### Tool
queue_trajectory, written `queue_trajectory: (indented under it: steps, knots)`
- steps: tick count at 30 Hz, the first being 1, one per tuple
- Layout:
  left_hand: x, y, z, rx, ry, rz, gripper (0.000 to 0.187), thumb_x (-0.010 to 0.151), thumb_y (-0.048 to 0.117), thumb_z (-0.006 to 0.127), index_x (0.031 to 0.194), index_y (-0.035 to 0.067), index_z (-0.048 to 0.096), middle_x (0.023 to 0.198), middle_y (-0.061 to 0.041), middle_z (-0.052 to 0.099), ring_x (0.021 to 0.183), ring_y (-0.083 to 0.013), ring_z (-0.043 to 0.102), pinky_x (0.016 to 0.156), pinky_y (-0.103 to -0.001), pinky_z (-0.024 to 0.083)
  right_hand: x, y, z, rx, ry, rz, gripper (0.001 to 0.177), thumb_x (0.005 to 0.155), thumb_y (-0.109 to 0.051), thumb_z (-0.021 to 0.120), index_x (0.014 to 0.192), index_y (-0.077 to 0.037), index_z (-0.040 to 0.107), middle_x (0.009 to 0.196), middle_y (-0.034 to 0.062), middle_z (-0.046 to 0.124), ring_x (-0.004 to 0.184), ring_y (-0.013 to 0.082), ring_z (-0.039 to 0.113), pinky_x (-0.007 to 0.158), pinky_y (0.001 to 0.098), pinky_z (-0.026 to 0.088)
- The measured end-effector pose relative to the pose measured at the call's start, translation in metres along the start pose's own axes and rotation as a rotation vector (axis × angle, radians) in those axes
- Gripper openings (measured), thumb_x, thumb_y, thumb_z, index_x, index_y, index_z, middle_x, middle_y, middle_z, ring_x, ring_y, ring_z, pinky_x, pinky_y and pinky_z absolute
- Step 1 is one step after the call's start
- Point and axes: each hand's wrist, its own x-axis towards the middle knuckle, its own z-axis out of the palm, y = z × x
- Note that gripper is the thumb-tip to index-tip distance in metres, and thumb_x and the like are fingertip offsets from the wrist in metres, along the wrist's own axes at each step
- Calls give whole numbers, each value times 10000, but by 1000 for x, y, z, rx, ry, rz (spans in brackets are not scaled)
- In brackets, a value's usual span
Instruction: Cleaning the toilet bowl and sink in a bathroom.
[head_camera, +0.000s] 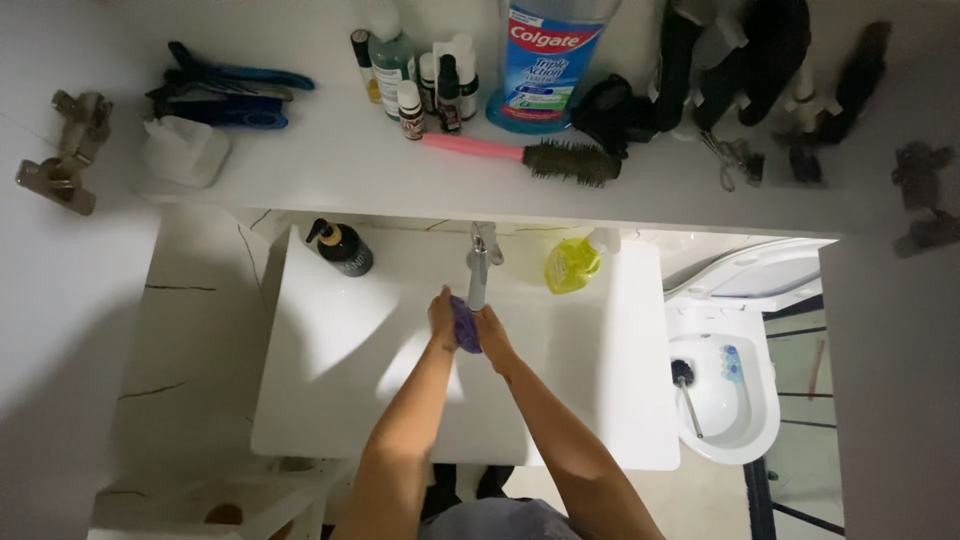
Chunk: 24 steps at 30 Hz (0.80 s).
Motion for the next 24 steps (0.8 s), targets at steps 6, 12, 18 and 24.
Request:
queue_trajectory:
  steps: [6,12,18,24]
  knots:
    - [-71,83,-49,17,-26,140,426,1089,397,547,941,4,615,857,-54,563,794,-156,486,722,-339,455,-28,-42,-23,-164,57,-271,244,1044,-279,588,1173,-93,678,953,33,688,854,128,611,733,286,510]
    - [-100,145,-47,117,-279,409,238,1014,256,611,1012,20,642,900,-77,650,815,-155,547,747,-339,474,-30,-75,-32,236,37,-46,249,1033,-295,540,1202,-126,612,1188,4,673,1041,191,641,805,428,575]
    - [-124,199,-17,712,-577,1012,219,957,83,599,1152,20,674,1192,-154,686,1169,-333,569,1023,-450,464,-41,-94,-26,311,128,-64,251,1047,-287,498,1195,-115,604,1176,62,683,1035,202,688,831,391,600]
    - [-112,169,7,926,-382,1179,462,797,48,638,1250,-46,638,1286,-200,641,1273,-387,495,1097,-479,390,-9,-37,-20,368,124,-106,316,1079,-315,450,1152,-83,651,1077,44,724,972,183,687,806,345,569]
